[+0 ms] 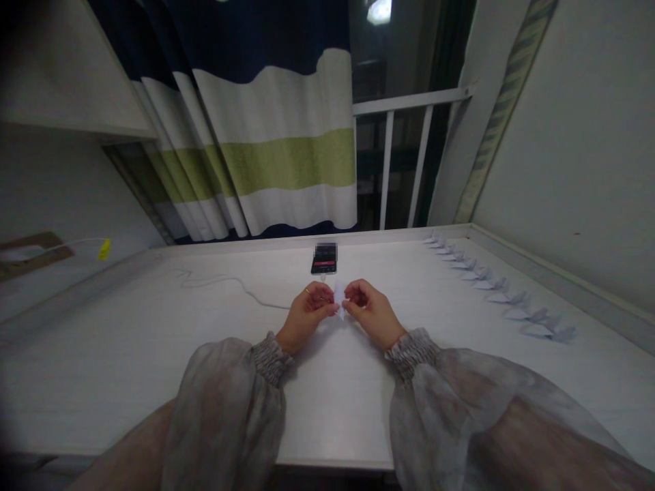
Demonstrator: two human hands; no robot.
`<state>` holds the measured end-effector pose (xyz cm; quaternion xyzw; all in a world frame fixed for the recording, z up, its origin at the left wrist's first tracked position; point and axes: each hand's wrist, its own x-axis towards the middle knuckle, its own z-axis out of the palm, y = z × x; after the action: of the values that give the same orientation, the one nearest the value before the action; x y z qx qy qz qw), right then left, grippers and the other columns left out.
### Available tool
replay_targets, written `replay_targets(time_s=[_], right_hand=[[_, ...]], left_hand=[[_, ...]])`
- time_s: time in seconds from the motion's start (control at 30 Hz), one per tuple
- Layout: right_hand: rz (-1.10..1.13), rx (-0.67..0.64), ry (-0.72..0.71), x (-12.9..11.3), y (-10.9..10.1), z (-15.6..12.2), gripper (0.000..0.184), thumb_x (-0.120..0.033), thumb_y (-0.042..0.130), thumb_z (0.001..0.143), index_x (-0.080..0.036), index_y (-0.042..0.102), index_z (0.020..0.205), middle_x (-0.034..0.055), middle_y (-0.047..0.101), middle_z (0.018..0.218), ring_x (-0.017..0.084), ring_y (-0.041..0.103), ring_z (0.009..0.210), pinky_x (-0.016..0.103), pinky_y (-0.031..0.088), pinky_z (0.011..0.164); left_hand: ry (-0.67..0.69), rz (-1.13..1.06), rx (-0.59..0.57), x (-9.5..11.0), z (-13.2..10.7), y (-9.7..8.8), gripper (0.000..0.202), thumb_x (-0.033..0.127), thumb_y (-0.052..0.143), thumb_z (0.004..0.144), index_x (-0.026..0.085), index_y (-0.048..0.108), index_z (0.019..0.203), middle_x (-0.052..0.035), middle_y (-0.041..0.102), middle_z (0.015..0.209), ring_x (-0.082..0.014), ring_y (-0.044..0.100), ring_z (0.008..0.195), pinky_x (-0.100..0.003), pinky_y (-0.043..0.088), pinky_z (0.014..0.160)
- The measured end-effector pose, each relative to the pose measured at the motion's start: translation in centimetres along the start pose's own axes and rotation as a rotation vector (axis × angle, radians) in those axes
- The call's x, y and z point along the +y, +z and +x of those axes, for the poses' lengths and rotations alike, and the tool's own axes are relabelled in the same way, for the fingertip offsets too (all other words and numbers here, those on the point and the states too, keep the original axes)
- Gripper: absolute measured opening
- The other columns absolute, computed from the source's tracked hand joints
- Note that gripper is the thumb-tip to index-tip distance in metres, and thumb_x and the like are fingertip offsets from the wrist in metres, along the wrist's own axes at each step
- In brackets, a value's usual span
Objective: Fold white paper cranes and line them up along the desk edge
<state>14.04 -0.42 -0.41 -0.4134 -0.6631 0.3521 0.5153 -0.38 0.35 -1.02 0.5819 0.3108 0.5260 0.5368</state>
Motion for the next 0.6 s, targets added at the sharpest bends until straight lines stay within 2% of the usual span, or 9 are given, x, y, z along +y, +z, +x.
replay_targets(time_s=[0.17,0.4,0.6], right_hand=[[0.001,-0.019,0.035,-0.08,0.05,0.01,0.016,-0.021,0.061,0.06,-0.017,0.049,0.07,-0.0034,0.046,0.063,0.01,0.044,0.058,0.024,0.036,0.054],[0.208,-0.071,0.119,-0.3,0.07,0.12,0.02,-0.022,0.064,0.058,-0.017,0.049,0.07,-0.0055,0.047,0.06,0.008,0.044,0.054,0.022,0.035,0.051],[0.3,-0.06,0.154,-0.51,0.06,0.03,0.021,-0.022,0.067,0.056,-0.017,0.051,0.068,-0.0055,0.052,0.06,0.008,0.048,0.055,0.023,0.039,0.054]], left_hand=[[0.044,0.076,-0.022,-0.14,-0.14,-0.01,0.022,0.015,0.064,0.059,0.016,0.048,0.074,0.0034,0.049,0.066,-0.0066,0.048,0.06,-0.02,0.041,0.06],[-0.005,-0.026,-0.017,-0.02,-0.07,0.13,0.029,0.015,0.064,0.058,0.017,0.046,0.081,0.0029,0.054,0.066,-0.0077,0.053,0.059,-0.022,0.044,0.059],[-0.032,-0.097,-0.018,0.15,-0.07,0.18,0.032,0.016,0.066,0.057,0.017,0.046,0.082,0.004,0.053,0.065,-0.0072,0.054,0.057,-0.023,0.046,0.058]])
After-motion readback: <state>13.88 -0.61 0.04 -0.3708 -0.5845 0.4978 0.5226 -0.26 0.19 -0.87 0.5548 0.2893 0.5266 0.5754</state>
